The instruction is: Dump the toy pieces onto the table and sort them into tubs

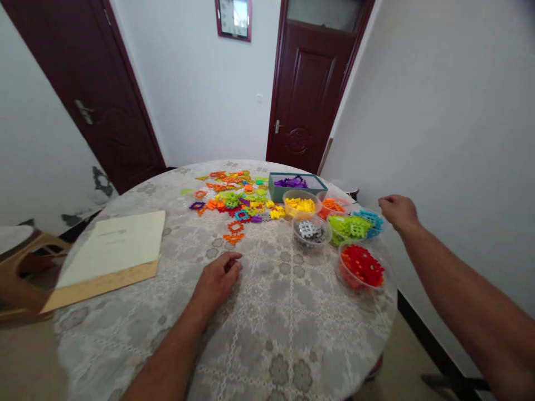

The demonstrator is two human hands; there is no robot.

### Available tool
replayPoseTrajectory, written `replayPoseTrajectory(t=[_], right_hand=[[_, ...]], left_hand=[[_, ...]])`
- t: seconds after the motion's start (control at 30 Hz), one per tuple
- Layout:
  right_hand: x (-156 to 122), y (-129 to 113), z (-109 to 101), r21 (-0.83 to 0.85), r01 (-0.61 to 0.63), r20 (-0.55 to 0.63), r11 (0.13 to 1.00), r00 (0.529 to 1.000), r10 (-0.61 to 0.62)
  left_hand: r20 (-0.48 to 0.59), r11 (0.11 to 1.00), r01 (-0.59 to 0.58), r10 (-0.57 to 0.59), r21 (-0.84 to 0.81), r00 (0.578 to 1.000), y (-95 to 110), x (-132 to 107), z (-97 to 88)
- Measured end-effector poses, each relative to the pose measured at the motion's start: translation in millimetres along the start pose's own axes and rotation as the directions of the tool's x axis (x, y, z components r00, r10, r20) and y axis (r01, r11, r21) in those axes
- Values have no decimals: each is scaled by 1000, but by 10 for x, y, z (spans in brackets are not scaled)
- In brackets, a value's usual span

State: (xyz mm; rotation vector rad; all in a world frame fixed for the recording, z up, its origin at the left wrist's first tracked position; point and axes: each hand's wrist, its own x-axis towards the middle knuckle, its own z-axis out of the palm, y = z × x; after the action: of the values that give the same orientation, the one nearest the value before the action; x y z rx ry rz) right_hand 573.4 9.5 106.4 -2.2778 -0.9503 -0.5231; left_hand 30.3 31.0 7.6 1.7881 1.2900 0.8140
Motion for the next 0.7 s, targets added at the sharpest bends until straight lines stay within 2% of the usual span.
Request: replayPoseTrajectory(t=[0.1, 0.2, 0.27, 0.3, 0.37, 0.4, 0.47, 0.53, 0.63, 0.7], right_hand=[[-262, -367, -208, 218, 53, 0, 974, 999, -55], [-855, -961, -445, 483, 194, 20, 854, 972, -233], [-1358, -1395, -516, 601, 318, 65, 733, 895, -442], [-1604, -1602, -502, 646, 363, 104, 672, 830, -549], [-2021, -1974, -365, 709, 396, 156, 583, 719, -677], [-2171, -2139, -248, 723, 399, 177, 563, 681, -710], [-2331, -2426, 39, 698, 402, 234, 593, 654, -719], [-2320, -2666, 335, 609, 424, 297, 670, 661, -689], [-2126, -2937, 688, 394, 446, 379, 804, 718, -583], [-1979, -3061, 859, 267, 434, 419, 860, 752, -510]], left_hand=[[-24, 1000, -26, 26, 3, 999, -17, -10, 14], [-54, 996, -85, 86, 26, 995, -27, -18, 33], [-83, 992, -118, 122, 51, 989, -40, -15, 53], [-99, 990, -127, 133, 63, 986, -53, -11, 64], [-127, 985, -139, 151, 100, 980, -90, 6, 83], [-137, 980, -150, 168, 131, 976, -111, 18, 87], [-150, 957, -187, 223, 222, 963, -141, 53, 74], [-142, 914, -228, 288, 336, 947, -138, 107, 23], [-97, 847, -230, 312, 479, 945, -71, 234, -107], [-91, 820, -219, 311, 530, 946, -32, 353, -181]])
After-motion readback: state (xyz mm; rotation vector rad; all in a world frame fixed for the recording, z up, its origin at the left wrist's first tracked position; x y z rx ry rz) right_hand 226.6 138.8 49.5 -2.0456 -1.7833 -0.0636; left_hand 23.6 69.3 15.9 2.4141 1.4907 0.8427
